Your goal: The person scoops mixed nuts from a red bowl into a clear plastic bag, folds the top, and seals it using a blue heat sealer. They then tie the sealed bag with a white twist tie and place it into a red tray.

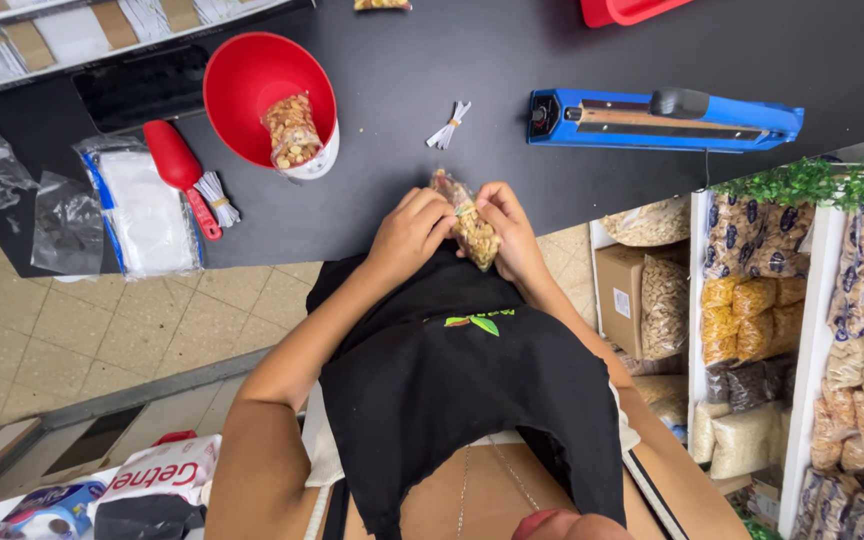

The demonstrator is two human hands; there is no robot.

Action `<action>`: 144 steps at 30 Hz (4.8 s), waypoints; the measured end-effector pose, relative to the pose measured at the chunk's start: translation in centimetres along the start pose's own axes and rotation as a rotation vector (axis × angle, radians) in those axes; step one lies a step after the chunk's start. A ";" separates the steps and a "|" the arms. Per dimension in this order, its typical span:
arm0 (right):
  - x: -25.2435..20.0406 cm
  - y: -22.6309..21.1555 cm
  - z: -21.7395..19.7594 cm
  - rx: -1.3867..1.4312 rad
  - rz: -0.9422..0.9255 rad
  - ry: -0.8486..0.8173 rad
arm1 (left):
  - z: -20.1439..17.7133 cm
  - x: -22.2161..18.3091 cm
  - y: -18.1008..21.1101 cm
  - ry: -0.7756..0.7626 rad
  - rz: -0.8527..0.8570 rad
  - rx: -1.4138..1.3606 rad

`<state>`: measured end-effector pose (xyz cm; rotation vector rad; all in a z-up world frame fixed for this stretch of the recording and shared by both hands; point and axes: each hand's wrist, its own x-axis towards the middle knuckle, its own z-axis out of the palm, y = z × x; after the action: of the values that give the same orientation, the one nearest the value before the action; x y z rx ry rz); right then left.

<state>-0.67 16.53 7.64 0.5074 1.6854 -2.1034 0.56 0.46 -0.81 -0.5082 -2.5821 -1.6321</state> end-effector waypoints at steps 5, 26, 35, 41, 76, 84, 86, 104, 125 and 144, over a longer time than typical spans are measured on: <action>2.4 2.0 -3.3 0.183 0.184 -0.056 | -2.0 1.4 0.8 -0.042 0.161 -0.053; 7.2 -11.1 -2.2 0.121 0.278 -0.280 | -3.4 11.9 2.9 -0.220 0.328 -0.275; 3.4 -21.5 -0.6 -0.713 -0.256 -0.258 | -4.8 16.4 4.9 -0.108 0.050 -0.791; 3.0 -23.9 -1.8 -0.723 -0.844 -0.540 | -6.3 18.1 7.3 -0.151 0.099 -1.030; 2.5 -26.3 2.5 -0.970 -0.922 -0.346 | -12.4 19.9 13.1 -0.309 0.058 -0.772; 1.4 -26.3 3.9 -1.072 -1.118 -0.101 | -12.1 20.4 12.4 -0.250 0.173 -0.801; 0.9 -26.1 4.3 -1.037 -1.039 -0.085 | -12.4 20.0 13.5 -0.213 0.138 -0.600; 3.3 -25.4 3.4 -0.797 -0.976 -0.166 | -12.6 20.0 13.4 -0.074 0.252 -0.601; 2.3 -24.2 3.1 -0.779 -0.966 -0.049 | -17.0 18.1 15.0 0.068 0.619 0.320; 4.7 -23.5 2.3 -0.832 -0.558 -0.419 | -13.4 18.3 10.9 0.070 0.345 -0.060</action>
<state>-16.85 18.47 25.30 -0.6653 2.3457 -1.4098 -15.35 -2.60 18.47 -0.8299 -2.2449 -1.5785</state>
